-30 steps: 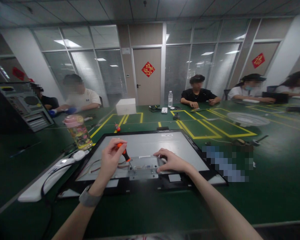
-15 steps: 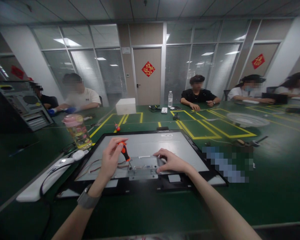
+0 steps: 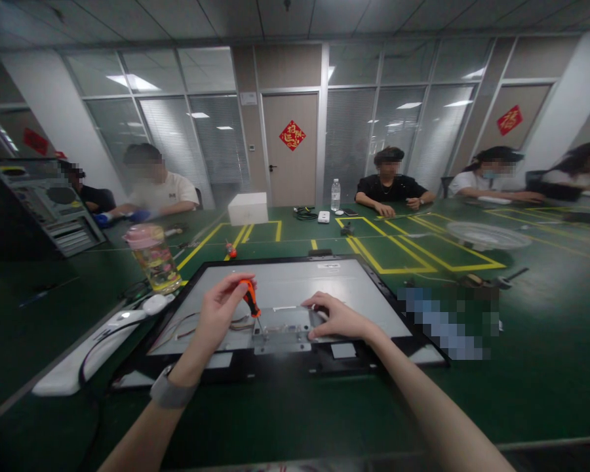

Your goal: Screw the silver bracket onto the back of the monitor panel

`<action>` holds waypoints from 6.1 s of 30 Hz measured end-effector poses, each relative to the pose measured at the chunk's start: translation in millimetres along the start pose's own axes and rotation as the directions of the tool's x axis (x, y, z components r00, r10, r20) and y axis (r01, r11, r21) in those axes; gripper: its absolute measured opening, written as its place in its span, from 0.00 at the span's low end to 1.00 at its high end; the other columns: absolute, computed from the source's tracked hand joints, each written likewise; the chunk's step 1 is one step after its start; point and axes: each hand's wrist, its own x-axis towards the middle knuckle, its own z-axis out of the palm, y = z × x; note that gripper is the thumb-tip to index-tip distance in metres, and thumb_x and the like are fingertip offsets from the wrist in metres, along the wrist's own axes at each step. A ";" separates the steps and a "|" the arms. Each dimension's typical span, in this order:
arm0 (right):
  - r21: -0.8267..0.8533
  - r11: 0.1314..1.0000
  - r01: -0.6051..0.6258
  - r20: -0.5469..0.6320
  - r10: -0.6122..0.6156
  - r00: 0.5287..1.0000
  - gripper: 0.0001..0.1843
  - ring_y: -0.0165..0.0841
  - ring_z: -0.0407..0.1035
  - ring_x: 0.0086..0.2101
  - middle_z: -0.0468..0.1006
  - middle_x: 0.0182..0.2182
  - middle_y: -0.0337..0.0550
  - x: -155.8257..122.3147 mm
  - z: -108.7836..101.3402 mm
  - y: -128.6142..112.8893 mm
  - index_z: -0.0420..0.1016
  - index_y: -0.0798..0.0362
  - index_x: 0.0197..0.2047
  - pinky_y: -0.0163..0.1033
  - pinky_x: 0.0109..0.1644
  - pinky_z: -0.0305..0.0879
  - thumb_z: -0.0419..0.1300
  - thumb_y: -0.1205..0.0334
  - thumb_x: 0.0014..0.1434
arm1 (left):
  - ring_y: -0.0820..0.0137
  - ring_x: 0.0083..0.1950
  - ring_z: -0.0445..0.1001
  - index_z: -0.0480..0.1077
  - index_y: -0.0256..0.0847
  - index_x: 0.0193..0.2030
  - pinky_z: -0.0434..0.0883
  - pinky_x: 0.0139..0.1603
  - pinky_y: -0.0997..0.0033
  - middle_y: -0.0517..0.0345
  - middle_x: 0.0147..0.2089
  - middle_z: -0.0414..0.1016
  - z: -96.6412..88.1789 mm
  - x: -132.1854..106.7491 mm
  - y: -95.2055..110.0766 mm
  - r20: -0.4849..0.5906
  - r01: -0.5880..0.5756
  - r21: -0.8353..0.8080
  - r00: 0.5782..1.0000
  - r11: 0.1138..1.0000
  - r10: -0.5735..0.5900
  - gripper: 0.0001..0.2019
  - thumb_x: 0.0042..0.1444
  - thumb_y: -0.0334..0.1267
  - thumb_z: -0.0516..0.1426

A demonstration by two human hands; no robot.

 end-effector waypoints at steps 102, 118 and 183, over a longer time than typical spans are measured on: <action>-0.005 1.000 0.007 0.006 -0.007 1.000 0.35 0.43 0.68 0.50 0.71 0.50 0.46 -0.3 -1.4 -3.4 0.73 0.48 0.57 0.47 0.55 0.65 0.73 0.48 0.47 | 0.69 0.33 0.80 0.64 0.42 0.52 0.81 0.34 0.65 0.58 0.42 0.72 -11.4 8.6 4.2 -0.177 0.043 -0.070 0.983 0.997 -0.055 0.22 0.54 0.46 0.64; 0.010 1.000 0.012 -0.004 -0.012 1.000 0.36 0.43 0.68 0.50 0.71 0.49 0.46 0.9 0.9 2.7 0.73 0.48 0.57 0.47 0.55 0.65 0.73 0.48 0.46 | 0.69 0.34 0.79 0.64 0.43 0.48 0.80 0.32 0.67 0.65 0.37 0.67 32.9 -9.5 -24.9 -0.033 0.174 -0.150 0.983 0.973 -0.181 0.19 0.52 0.43 0.64; 0.004 1.000 0.006 -0.011 -0.006 1.000 0.37 0.45 0.67 0.51 0.70 0.51 0.47 1.4 2.6 6.9 0.73 0.49 0.58 0.49 0.58 0.64 0.74 0.50 0.45 | 0.67 0.43 0.72 0.76 0.42 0.49 0.69 0.48 0.67 0.54 0.41 0.73 48.4 -4.8 -4.5 0.081 -0.127 0.079 0.989 0.989 0.120 0.12 0.66 0.37 0.52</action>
